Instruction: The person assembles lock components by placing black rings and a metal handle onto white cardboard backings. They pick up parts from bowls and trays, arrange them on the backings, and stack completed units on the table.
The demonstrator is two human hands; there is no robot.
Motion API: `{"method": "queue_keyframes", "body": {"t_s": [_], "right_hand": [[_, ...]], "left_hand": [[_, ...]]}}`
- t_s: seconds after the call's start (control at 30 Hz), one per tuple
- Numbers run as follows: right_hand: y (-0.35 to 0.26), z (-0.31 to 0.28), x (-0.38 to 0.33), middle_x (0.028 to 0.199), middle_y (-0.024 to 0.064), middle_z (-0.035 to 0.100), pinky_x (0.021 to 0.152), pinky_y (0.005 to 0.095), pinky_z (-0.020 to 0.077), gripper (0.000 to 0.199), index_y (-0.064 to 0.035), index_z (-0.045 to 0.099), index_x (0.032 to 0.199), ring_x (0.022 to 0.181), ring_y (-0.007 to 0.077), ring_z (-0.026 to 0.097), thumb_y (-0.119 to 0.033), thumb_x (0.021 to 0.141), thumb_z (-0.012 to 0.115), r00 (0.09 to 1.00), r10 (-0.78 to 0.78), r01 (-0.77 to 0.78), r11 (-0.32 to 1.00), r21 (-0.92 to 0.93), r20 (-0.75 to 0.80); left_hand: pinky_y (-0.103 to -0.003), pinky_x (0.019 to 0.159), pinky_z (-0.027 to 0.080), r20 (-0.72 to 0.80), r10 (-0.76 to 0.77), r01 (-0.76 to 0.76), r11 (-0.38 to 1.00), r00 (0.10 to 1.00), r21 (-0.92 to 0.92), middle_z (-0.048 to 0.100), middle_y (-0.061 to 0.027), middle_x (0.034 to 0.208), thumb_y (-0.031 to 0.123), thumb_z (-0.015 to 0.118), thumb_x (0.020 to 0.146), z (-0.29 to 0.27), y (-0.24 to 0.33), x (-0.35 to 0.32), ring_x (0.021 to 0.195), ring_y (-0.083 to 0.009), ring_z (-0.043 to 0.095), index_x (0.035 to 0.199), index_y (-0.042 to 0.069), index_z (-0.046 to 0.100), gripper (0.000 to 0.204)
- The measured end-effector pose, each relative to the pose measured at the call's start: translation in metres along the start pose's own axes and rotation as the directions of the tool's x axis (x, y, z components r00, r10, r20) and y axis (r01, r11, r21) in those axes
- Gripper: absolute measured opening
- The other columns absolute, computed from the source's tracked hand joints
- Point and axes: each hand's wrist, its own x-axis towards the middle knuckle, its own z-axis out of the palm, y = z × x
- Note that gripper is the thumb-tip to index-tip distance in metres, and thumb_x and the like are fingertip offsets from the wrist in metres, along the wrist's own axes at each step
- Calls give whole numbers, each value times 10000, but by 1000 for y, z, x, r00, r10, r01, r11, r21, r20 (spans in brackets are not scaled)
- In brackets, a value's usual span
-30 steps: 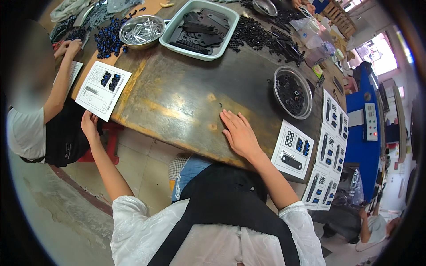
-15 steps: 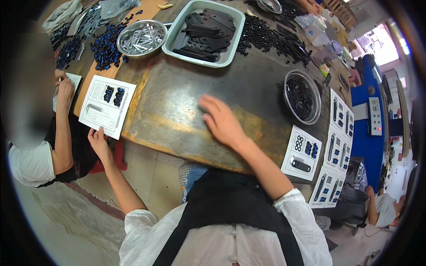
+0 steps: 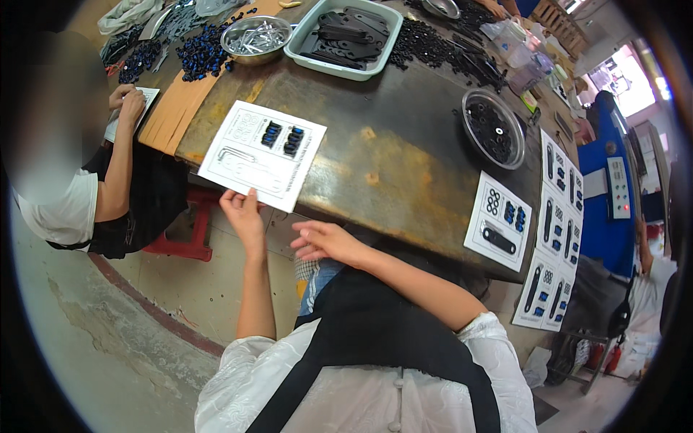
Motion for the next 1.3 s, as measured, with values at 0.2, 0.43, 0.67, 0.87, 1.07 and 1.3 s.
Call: {"method": "queue_keyframes", "body": {"t_s": [0.2,0.43,0.67,0.87,1.07,1.3], "right_hand": [[6,-16,-46,1234,190,634,960,354,566,514,-6,467,1439,1071,244,669,-319,1042,559,978,-77,135,940,313,-192],[13,-28,-76,1186,197,672,957,362,573,466,35,512,1370,1071,253,678,-318,1065,513,946,-18,175,870,462,-323],[32,-50,-120,1021,108,679,842,332,604,300,36,588,1171,948,189,681,-238,1055,550,844,-49,339,821,460,-534],[41,-79,-167,973,62,671,784,287,584,290,40,632,1110,879,140,660,-237,1035,590,744,-81,404,845,350,-663],[47,-98,-213,915,42,665,744,263,560,284,30,657,1063,840,113,649,-244,1038,587,696,-75,422,847,323,-714],[44,-104,-242,871,57,692,714,232,549,417,71,680,1177,769,116,664,-297,1069,515,713,-29,261,938,227,-700]], "left_hand": [[-266,607,537,187,-111,138,981,976,-134,622,-110,961,41,573,1003,40,3,-85,735,-121,600,1273,21,440,302],[-269,632,538,328,-179,232,964,928,-129,604,-74,903,37,578,999,61,7,-126,719,-122,596,1230,20,450,265],[-262,625,529,513,-258,304,953,819,-6,605,-76,941,78,600,998,78,5,-164,741,-119,607,1186,4,473,239],[-259,652,538,710,-465,392,876,529,281,616,-84,985,117,611,993,92,15,-171,763,-126,622,1185,-26,515,257],[-250,669,543,758,-630,320,762,168,562,633,-77,968,160,607,994,116,21,-170,768,-133,643,1251,-74,544,353],[-238,685,511,726,-680,230,693,-105,683,640,-50,907,208,583,1028,125,14,-161,768,-102,625,1226,-37,610,317]]}}
